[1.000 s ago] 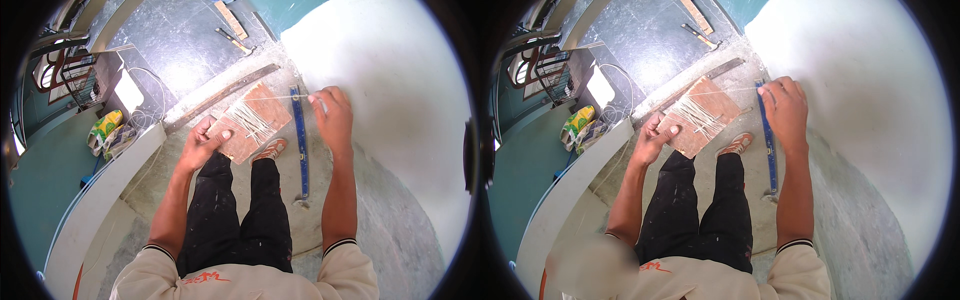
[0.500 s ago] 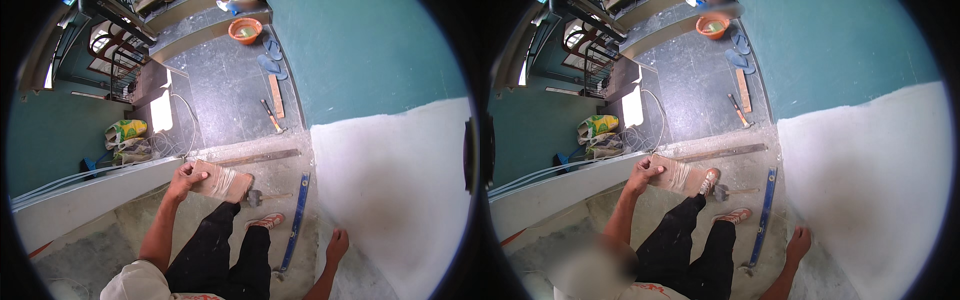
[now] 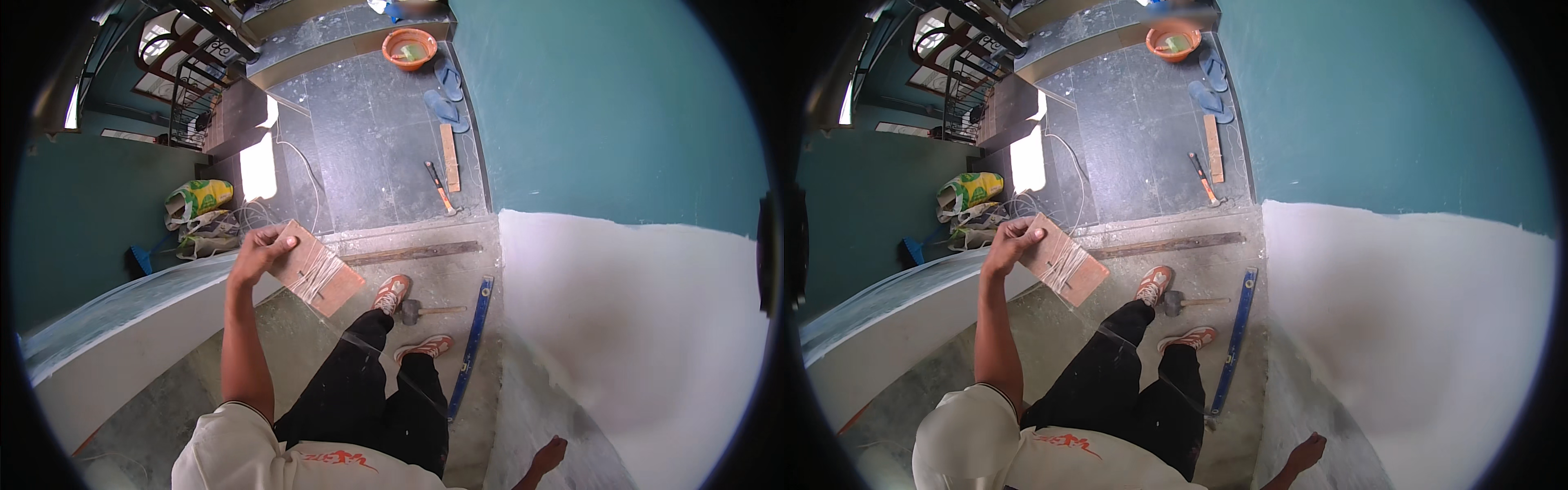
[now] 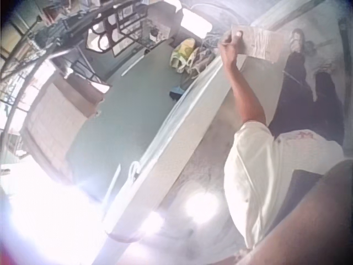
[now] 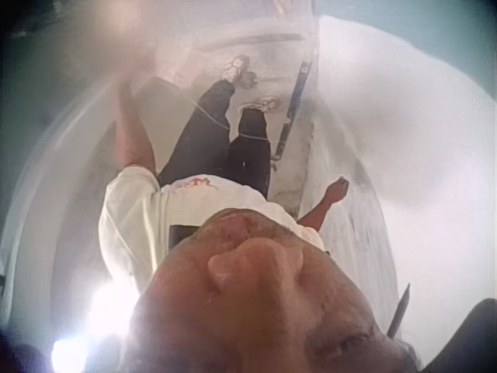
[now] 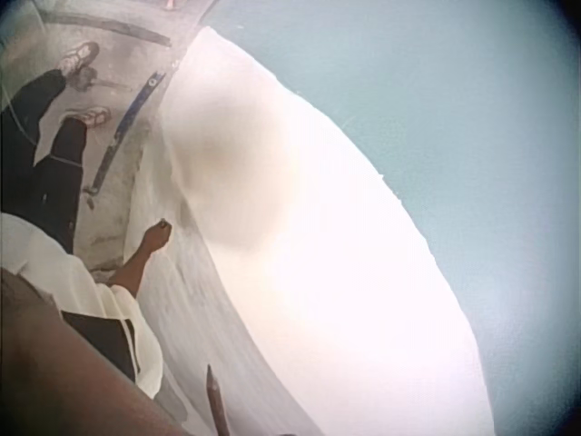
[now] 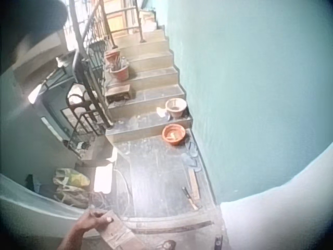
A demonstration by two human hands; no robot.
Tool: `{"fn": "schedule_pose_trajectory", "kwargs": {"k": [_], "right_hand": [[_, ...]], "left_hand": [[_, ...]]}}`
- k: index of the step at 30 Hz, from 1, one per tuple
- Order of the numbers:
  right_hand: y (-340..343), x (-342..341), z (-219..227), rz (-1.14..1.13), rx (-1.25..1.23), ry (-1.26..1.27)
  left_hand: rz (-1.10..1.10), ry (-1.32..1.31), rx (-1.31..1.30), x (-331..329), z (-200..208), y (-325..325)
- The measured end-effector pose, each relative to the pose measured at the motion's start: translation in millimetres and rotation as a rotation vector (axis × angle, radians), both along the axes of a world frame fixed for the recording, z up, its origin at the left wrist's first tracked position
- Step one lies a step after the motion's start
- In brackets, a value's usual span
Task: The person positions a metal stair nosing strip along the edge of a concrete stair, hammers it into place, and uses a tape measure and pencil to mark alignment. The person then picks up a bundle of tiles and places them on the stairs.
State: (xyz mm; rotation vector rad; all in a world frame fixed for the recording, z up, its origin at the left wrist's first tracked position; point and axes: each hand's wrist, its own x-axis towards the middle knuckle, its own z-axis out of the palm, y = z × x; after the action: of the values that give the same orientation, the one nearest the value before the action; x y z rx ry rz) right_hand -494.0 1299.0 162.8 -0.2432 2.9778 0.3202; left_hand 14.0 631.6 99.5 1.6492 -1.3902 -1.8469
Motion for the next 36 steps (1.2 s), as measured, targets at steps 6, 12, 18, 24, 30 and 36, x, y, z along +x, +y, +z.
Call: {"fn": "schedule_pose_trajectory", "kwargs": {"k": [6, 12, 18, 24, 30, 36], "right_hand": [[62.0, -2.1, 42.0, -0.15, 0.11, 0.153], [51.1, 3.8, 7.9, 0.038, 0.151, 0.014], [-88.6, 31.4, -50.4, 0.024, -0.122, -0.125], [-198.4, 23.0, -157.4, -0.115, -0.372, -0.26], [-424.2, 16.8, -208.9, -0.055, -0.374, -0.412], [-657.2, -39.1, -149.8, 0.102, -0.709, -0.502]], "left_hand": [[0.458, 0.182, -0.273, 69.8, 45.9, -84.4], [0.24, 0.063, -0.268, 50.2, 101.6, -129.2], [0.307, 0.125, -0.351, 22.7, 134.9, -191.7], [0.491, 0.217, -0.415, -20.3, 100.7, -314.0], [0.487, 0.24, -0.386, -76.6, 81.3, -444.1], [0.486, 0.341, -0.343, -101.7, 85.9, -519.8]]}}
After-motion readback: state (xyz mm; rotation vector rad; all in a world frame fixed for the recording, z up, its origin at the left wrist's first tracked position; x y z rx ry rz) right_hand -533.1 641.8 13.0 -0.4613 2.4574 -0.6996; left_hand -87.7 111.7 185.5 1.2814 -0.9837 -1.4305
